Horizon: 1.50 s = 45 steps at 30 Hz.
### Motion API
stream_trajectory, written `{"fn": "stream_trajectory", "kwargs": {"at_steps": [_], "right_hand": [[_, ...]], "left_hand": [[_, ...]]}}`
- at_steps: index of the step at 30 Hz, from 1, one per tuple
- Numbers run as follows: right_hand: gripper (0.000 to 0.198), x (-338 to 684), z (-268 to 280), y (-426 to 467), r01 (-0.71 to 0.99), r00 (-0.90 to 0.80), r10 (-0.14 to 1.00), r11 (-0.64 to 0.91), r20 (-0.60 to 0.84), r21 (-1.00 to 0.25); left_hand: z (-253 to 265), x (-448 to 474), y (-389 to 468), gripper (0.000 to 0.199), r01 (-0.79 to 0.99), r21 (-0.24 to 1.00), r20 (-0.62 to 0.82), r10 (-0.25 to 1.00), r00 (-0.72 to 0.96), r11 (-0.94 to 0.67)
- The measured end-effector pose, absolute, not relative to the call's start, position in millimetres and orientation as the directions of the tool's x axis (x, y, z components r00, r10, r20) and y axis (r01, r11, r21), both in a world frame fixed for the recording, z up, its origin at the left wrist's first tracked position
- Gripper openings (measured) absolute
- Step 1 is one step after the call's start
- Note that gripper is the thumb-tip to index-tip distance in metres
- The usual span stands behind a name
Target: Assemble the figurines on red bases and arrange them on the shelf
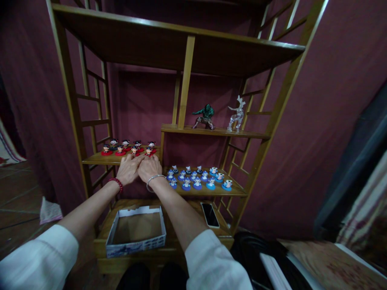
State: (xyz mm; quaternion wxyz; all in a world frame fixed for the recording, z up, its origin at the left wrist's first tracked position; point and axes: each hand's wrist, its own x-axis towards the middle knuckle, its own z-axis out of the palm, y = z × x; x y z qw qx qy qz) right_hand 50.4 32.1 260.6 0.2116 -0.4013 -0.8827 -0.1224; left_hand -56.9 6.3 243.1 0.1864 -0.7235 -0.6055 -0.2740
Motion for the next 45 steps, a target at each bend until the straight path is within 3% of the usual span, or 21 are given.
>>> {"fn": "stream_trajectory", "kwargs": {"at_steps": [5,12,16,22,28,34,41,45], "right_hand": [[0.032,50,254,35,0.751,-0.599,0.636,0.658,0.486,0.065],[0.039,51,244,33,0.777,-0.467,0.666,0.623,0.582,-0.09],[0.039,54,242,32,0.738,-0.465,0.608,0.667,0.643,-0.097],[0.031,63,238,32,0.631,-0.468,0.49,0.768,0.735,-0.11],[0.03,64,238,30,0.582,-0.509,0.5,0.8,0.701,-0.147],[0.036,52,246,30,0.62,-0.53,0.571,0.765,0.626,-0.174],[0.035,34,250,31,0.647,-0.536,0.617,0.739,0.576,-0.188],[0.031,25,257,28,0.693,-0.503,0.681,0.686,0.532,-0.223]], "left_hand": [[239,-57,6,0.04,0.977,0.066,0.652,0.75,0.11,-0.201],[231,-64,-1,0.039,0.979,0.113,0.776,0.631,0.02,-0.169],[230,-73,-4,0.04,0.991,0.133,0.819,0.567,-0.09,-0.035],[232,-73,-7,0.041,0.996,0.077,0.777,0.624,-0.082,0.035],[234,-70,0,0.043,0.997,0.041,0.743,0.666,-0.072,0.063],[238,-84,3,0.04,0.995,0.101,0.682,0.728,-0.072,0.004],[233,-100,-6,0.037,0.983,0.085,0.734,0.678,0.05,-0.165],[234,-102,-4,0.035,0.985,0.084,0.727,0.685,0.043,-0.151]]}}
